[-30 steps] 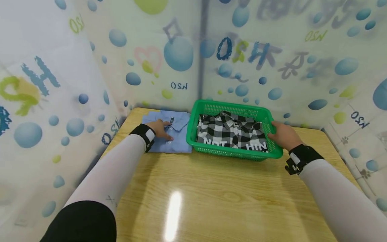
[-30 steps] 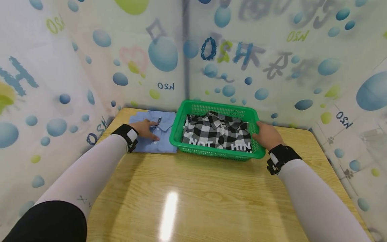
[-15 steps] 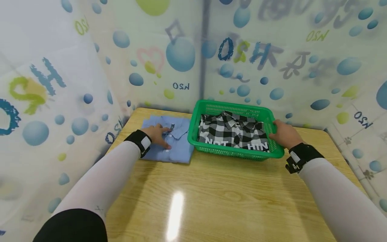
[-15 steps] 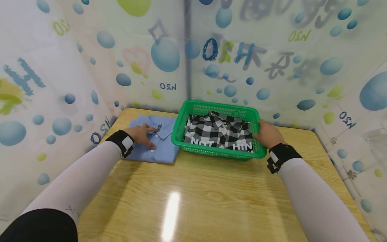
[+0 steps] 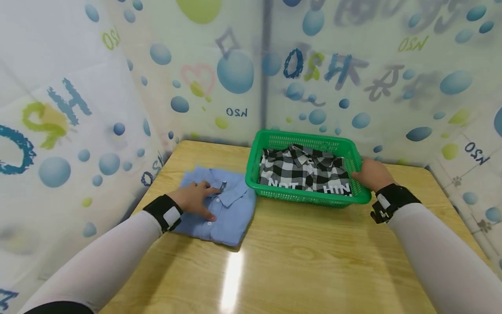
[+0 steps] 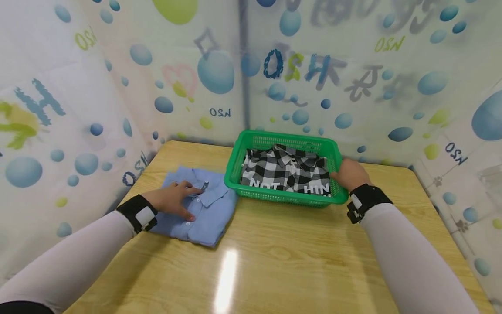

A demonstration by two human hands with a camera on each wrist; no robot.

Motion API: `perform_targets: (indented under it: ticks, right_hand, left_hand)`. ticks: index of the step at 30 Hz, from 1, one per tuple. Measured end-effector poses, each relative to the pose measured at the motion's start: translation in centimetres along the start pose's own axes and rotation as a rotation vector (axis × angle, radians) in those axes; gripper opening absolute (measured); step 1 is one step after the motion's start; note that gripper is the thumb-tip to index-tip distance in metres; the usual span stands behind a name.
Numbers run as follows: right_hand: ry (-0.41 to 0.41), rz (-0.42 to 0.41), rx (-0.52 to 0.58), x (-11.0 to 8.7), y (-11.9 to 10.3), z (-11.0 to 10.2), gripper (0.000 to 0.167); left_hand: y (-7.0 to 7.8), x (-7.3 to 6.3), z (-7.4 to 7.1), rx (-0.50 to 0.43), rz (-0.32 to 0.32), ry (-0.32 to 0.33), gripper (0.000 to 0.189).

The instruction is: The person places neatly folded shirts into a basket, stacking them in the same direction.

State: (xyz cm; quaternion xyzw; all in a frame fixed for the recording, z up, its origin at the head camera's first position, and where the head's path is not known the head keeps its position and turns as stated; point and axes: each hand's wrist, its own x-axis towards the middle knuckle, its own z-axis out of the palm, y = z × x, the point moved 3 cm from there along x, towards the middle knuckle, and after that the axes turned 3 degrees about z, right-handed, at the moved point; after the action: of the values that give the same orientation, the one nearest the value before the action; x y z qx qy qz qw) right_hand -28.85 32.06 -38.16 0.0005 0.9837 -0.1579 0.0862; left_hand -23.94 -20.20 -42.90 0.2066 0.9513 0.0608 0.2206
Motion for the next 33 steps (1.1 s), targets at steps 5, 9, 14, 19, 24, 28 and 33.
perform_targets:
  ticks: [5,9,14,19,24,28,33]
  right_hand:
    - [-0.001,0.007,-0.011,-0.1,-0.2,-0.2,0.032]
    - [-0.004,0.014,-0.024,-0.2,-0.3,-0.3,0.032]
    - [0.001,0.029,-0.044,-0.2,-0.5,-0.3,0.033]
    - [0.008,0.032,-0.053,-0.1,-0.5,-0.1,0.033]
    - [0.019,0.032,-0.060,0.1,-0.4,0.1,0.032]
    - [0.015,0.038,-0.065,0.2,-0.4,0.2,0.032]
    - [0.007,0.059,-0.072,0.0,-0.6,0.1,0.032]
  left_hand:
    - [2.3,-2.0,0.8,-0.024,0.051,-0.047,0.094]
    - [4.5,-2.9,1.6,-0.009,0.103,-0.067,0.094]
    - [7.1,-3.8,2.4,0.028,0.141,-0.050,0.094]
    - [9.6,-4.2,3.4,0.088,0.184,-0.024,0.094]
    - [12.2,-4.0,4.2,0.157,0.243,0.006,0.094]
    - [14.5,-3.6,4.9,0.223,0.294,0.039,0.094]
    - [17.5,-2.8,5.3,0.307,0.344,0.085,0.095]
